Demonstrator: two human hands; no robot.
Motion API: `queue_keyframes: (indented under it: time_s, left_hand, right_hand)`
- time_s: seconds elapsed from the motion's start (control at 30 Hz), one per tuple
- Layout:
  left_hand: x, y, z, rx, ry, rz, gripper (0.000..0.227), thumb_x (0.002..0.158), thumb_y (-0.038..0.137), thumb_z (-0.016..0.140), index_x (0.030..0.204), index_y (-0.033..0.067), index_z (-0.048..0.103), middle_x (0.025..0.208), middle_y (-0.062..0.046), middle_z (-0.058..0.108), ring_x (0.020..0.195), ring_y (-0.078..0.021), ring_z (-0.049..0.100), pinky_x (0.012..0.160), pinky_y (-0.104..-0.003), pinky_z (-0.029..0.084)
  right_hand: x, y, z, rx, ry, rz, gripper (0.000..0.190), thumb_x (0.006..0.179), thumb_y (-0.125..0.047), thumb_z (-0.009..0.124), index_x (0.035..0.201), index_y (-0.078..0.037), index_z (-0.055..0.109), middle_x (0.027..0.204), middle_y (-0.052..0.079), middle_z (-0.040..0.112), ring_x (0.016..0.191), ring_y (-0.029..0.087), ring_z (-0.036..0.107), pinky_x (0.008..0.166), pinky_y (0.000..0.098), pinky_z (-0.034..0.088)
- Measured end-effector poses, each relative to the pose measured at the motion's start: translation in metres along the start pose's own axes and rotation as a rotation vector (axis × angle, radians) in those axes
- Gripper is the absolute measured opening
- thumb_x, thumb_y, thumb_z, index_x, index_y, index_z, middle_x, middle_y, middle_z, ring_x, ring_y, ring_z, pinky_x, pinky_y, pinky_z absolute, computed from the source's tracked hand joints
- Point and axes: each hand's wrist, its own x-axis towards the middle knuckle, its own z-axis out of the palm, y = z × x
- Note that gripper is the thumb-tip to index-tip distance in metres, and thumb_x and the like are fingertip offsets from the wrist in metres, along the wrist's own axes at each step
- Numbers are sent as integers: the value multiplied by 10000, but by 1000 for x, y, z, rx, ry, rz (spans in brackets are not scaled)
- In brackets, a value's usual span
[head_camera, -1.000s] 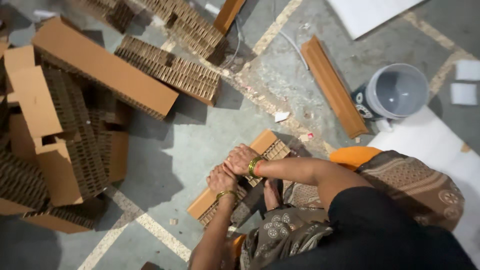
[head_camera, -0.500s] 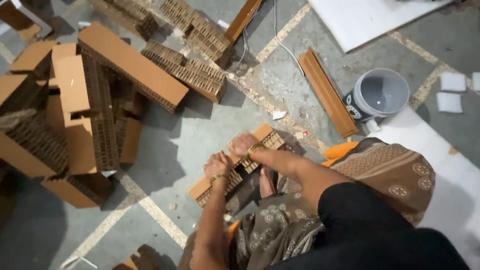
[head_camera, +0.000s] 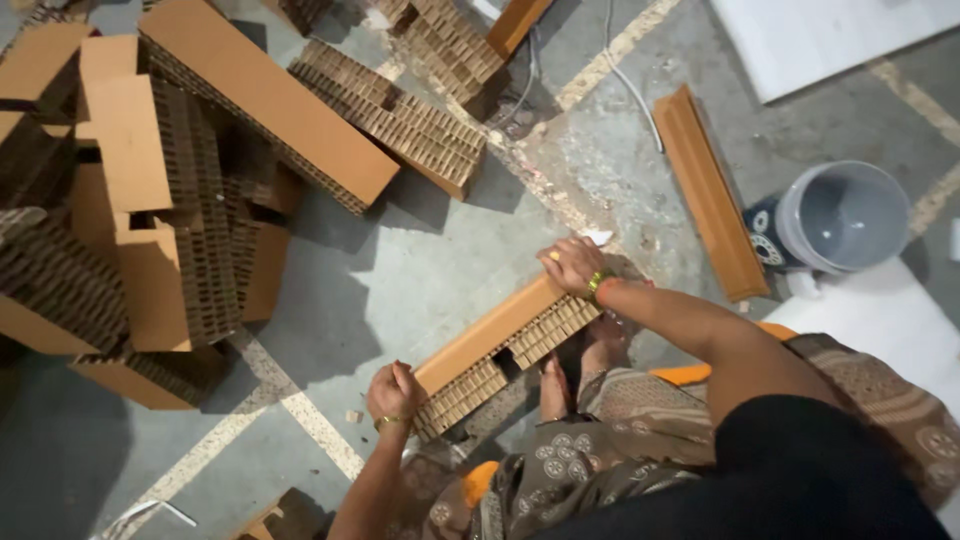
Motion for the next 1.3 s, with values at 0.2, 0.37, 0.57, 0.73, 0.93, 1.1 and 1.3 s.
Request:
queue_keyframes:
  time_s: [0.2, 0.37, 0.57, 0.73, 0.93, 1.1, 1.3]
  left_hand:
    - [-3, -1, -8, -46, -22, 42, 395, 973, 362, 490, 823, 111, 755, 853, -139, 735, 865, -359, 695, 784, -465, 550]
    - [-5, 5, -11, 103, 22, 85, 392, 986, 347, 491, 834, 108, 762, 883, -148, 736, 878, -376, 682, 805, -498, 530]
    - [-6, 17, 12, 369, 78, 214, 400, 970, 335, 454, 927, 102, 777, 923, -159, 757, 885, -381, 697, 816, -559, 513]
    - [15, 90, 76, 342, -188, 132, 448, 1037, 370, 388, 991, 105, 746, 1034, -191, 741, 982, -381, 689, 895, -515, 525]
    - [12, 104, 97, 339, -62, 159, 390, 1049, 335, 428, 984, 112, 740, 982, -134, 739, 933, -336, 678, 834, -492, 509]
    - [15, 104, 98, 294, -33, 226, 360, 1016, 314, 440, 986, 122, 742, 1005, -85, 748, 961, -298, 667, 834, -477, 486]
    - [16, 104, 97, 307, -31, 227, 351, 1024, 307, 444, 992, 133, 748, 995, -84, 747, 955, -294, 672, 844, -470, 496]
  right_hand:
    - [2, -8, -5, -113, -101, 47, 302, 975, -408, 557, 1032, -213, 781, 1035, 94, 709, 1024, 284, 635, 931, 459, 428]
    - [-2, -22, -17, -274, -218, 181, 446, 1047, -472, 463, 1016, -153, 774, 1095, 102, 731, 1128, 283, 643, 1052, 452, 424]
    - [2, -50, -5, -414, -340, 195, 587, 1014, -487, 337, 1094, -67, 738, 1176, 145, 704, 1193, 280, 601, 1156, 611, 201]
    - [11, -144, 33, -377, -550, -63, 546, 1012, -451, 348, 1044, -120, 781, 1141, 171, 730, 1089, 343, 685, 999, 567, 429]
    - [17, -180, 11, -154, -515, -27, 476, 1046, -421, 448, 863, -103, 752, 936, 158, 746, 939, 297, 696, 883, 440, 500]
    - [15, -161, 24, -114, -165, -282, 319, 963, -309, 543, 780, -120, 724, 825, 88, 702, 866, 262, 660, 807, 435, 455]
    - [11, -164, 25, -95, -142, -211, 377, 971, -355, 532, 779, -101, 732, 866, 98, 726, 902, 259, 670, 860, 419, 461]
